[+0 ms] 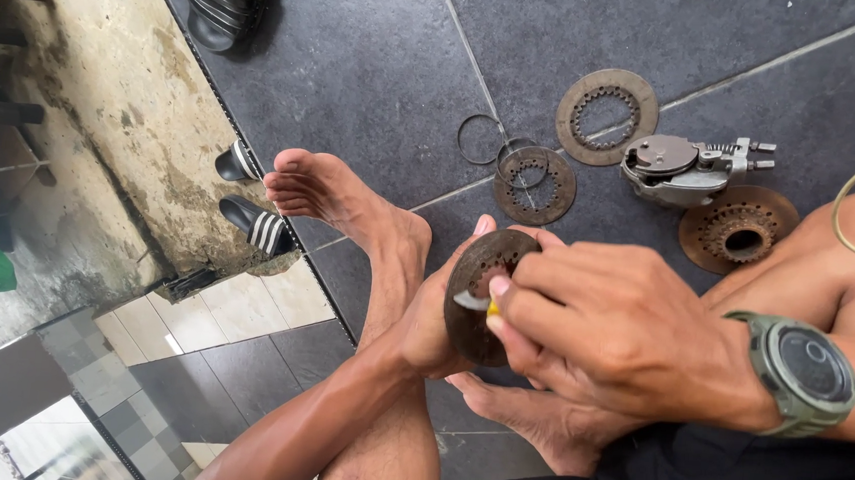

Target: Scraping residue or old material off a motorcycle clutch plate using a utility knife

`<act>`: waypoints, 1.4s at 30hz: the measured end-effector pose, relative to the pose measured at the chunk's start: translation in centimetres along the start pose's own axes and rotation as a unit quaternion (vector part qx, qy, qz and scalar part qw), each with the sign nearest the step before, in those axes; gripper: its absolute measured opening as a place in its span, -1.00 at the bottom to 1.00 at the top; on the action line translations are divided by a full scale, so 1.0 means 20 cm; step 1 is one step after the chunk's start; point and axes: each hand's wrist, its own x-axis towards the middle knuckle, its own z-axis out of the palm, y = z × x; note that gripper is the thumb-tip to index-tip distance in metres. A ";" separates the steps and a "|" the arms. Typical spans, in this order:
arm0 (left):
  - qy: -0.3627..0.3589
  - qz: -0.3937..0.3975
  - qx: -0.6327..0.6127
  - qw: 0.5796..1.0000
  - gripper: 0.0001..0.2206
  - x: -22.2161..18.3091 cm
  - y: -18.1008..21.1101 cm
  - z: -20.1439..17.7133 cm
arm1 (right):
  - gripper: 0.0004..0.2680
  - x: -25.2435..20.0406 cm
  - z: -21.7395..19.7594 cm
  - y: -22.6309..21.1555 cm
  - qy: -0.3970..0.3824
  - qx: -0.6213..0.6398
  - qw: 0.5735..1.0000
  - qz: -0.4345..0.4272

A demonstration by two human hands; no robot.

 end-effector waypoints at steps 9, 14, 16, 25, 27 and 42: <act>0.040 -0.059 -0.045 0.996 -0.45 -0.01 0.02 0.00 | -0.94 0.02 -0.01 0.02 -0.003 -0.009 1.000 0.005; -0.008 0.002 -0.010 1.000 -0.50 0.00 0.00 0.00 | -0.89 0.01 -0.01 0.00 -0.002 0.003 1.000 0.001; -0.002 0.002 -0.016 1.000 -0.50 0.00 0.00 0.00 | -0.88 0.00 -0.01 0.00 -0.004 0.005 1.000 0.004; 0.034 -0.067 -0.024 0.997 -0.43 0.00 0.01 0.01 | -0.94 0.00 0.00 0.00 0.000 -0.007 1.000 0.010; -0.013 -0.020 -0.019 1.000 -0.51 0.01 0.02 0.03 | -0.91 -0.01 0.01 -0.01 0.008 0.000 1.000 0.000; -0.024 -0.019 -0.005 1.000 -0.50 0.01 0.02 0.03 | -0.87 -0.02 0.01 -0.02 -0.015 0.002 1.000 0.006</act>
